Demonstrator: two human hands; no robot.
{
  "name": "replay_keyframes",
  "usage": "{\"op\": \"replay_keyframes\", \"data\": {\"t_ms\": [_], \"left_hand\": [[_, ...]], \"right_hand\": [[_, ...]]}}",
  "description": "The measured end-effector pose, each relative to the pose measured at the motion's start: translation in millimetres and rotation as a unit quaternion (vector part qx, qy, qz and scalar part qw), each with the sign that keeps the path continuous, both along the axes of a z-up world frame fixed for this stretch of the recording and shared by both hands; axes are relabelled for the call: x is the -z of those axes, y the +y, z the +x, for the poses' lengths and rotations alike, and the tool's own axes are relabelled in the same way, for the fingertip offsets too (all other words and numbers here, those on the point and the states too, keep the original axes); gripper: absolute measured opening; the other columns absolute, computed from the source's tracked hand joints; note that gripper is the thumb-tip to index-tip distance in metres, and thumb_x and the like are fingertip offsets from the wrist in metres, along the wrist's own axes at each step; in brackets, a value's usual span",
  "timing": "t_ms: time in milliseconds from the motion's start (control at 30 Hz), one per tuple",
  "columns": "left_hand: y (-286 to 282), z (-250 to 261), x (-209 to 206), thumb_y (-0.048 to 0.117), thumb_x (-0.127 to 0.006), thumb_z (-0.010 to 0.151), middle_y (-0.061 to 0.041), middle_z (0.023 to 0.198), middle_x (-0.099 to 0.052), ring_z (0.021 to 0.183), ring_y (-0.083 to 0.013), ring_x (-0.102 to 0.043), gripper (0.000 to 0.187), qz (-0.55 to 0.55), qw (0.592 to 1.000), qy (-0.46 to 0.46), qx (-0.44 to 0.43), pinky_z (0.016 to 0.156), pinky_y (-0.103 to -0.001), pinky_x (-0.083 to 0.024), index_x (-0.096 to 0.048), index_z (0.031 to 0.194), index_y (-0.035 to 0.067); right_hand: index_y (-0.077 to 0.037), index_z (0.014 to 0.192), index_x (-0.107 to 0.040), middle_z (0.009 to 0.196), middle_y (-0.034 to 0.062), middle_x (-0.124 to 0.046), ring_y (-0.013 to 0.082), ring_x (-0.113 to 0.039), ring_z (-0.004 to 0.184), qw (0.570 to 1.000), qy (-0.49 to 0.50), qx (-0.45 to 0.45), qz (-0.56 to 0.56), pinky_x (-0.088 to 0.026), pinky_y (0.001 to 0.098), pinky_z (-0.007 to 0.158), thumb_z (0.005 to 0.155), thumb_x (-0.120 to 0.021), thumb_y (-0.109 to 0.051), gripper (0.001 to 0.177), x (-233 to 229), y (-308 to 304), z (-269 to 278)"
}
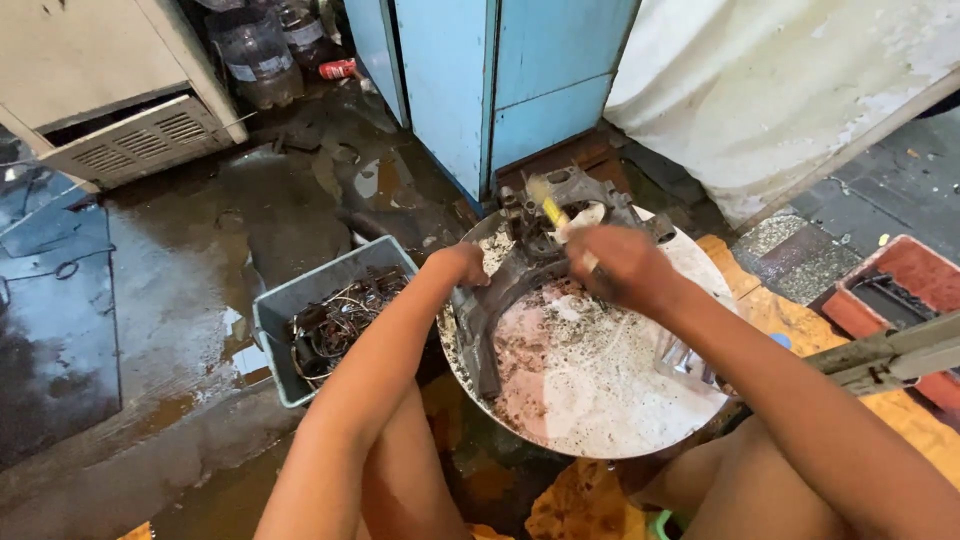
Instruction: Cleaning a motorcycle engine casing using a brush and cleaning fluid from a bottle
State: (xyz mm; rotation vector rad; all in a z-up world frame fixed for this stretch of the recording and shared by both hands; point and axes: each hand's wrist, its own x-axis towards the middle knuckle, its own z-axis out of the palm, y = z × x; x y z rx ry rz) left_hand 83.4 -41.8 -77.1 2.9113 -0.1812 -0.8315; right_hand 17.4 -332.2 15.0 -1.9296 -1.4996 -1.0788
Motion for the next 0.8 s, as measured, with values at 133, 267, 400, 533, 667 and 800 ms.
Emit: {"op": "replay_keyframes", "data": {"t_ms": [133, 267, 400, 533, 667, 800], "left_hand": [[2.3, 18.9, 22.5, 0.045, -0.073, 0.082, -0.019, 0.105, -0.077, 0.100, -0.0357, -0.076, 0.048, -0.007, 1.000, -0.016, 0.011, 0.078, -0.048, -0.063, -0.079, 0.108, 0.005], [5.7, 30.3, 37.6, 0.040, -0.072, 0.082, -0.017, 0.095, -0.077, 0.091, -0.0342, -0.077, 0.039, 0.001, 1.000, -0.014, -0.004, 0.073, -0.046, -0.063, -0.081, 0.102, 0.007], [-0.2, 23.2, 19.5, 0.033, -0.072, 0.084, -0.018, 0.103, -0.078, 0.096, -0.0335, -0.077, 0.040, 0.010, 1.000, -0.006, -0.012, 0.077, -0.045, -0.063, -0.078, 0.109, 0.003], [1.1, 30.4, 14.9, 0.033, -0.068, 0.088, -0.017, 0.108, -0.078, 0.098, -0.0295, -0.077, 0.040, 0.009, 1.000, 0.026, 0.000, 0.077, -0.045, -0.063, -0.078, 0.114, 0.003], [4.3, 28.0, 18.6, 0.036, -0.071, 0.089, -0.016, 0.097, -0.079, 0.086, -0.0300, -0.078, 0.038, -0.019, 0.999, 0.021, -0.033, 0.071, -0.044, -0.063, -0.080, 0.105, 0.003], [13.1, 28.3, 18.5, 0.037, -0.066, 0.091, -0.023, 0.106, -0.076, 0.095, -0.0373, -0.076, 0.043, -0.011, 1.000, -0.024, -0.010, 0.077, -0.053, -0.063, -0.079, 0.105, -0.001]], "right_hand": [[-0.012, 0.092, -0.073, 0.070, 0.0111, -0.067, 0.0355, -0.069, 0.070, 0.962, 0.211, 0.120, 0.126, -0.051, 0.0382, 0.064, 0.101, -0.072, -0.017, 0.011, -79.9, 9.0, -21.1], [-0.009, 0.085, -0.073, 0.067, 0.0098, -0.069, 0.0199, -0.067, 0.065, 0.896, 0.397, 0.148, 0.132, -0.051, 0.0314, 0.068, 0.092, -0.069, -0.010, 0.009, -98.7, 16.0, -9.6], [-0.004, 0.094, -0.074, 0.067, 0.0179, -0.068, 0.0348, -0.070, 0.062, 0.899, 0.354, 0.254, 0.040, -0.053, 0.0403, 0.063, 0.099, -0.065, -0.012, 0.013, -96.0, 5.4, 44.2], [-0.003, 0.098, -0.074, 0.075, 0.0265, -0.071, 0.0354, -0.073, 0.069, 0.824, 0.529, 0.201, 0.038, -0.056, 0.0425, 0.072, 0.090, -0.062, -0.014, 0.018, -157.9, 37.5, -2.3], [-0.001, 0.095, -0.073, 0.070, 0.0209, -0.071, 0.0316, -0.073, 0.060, 0.837, 0.488, 0.242, 0.043, -0.056, 0.0394, 0.061, 0.094, -0.063, -0.017, 0.019, -142.0, 29.3, 41.8], [-0.001, 0.089, -0.075, 0.075, 0.0261, -0.073, 0.0381, -0.076, 0.073, 0.809, 0.557, 0.187, -0.020, -0.058, 0.0444, 0.070, 0.086, -0.065, -0.018, 0.020, -164.4, 69.2, 6.9]]}}
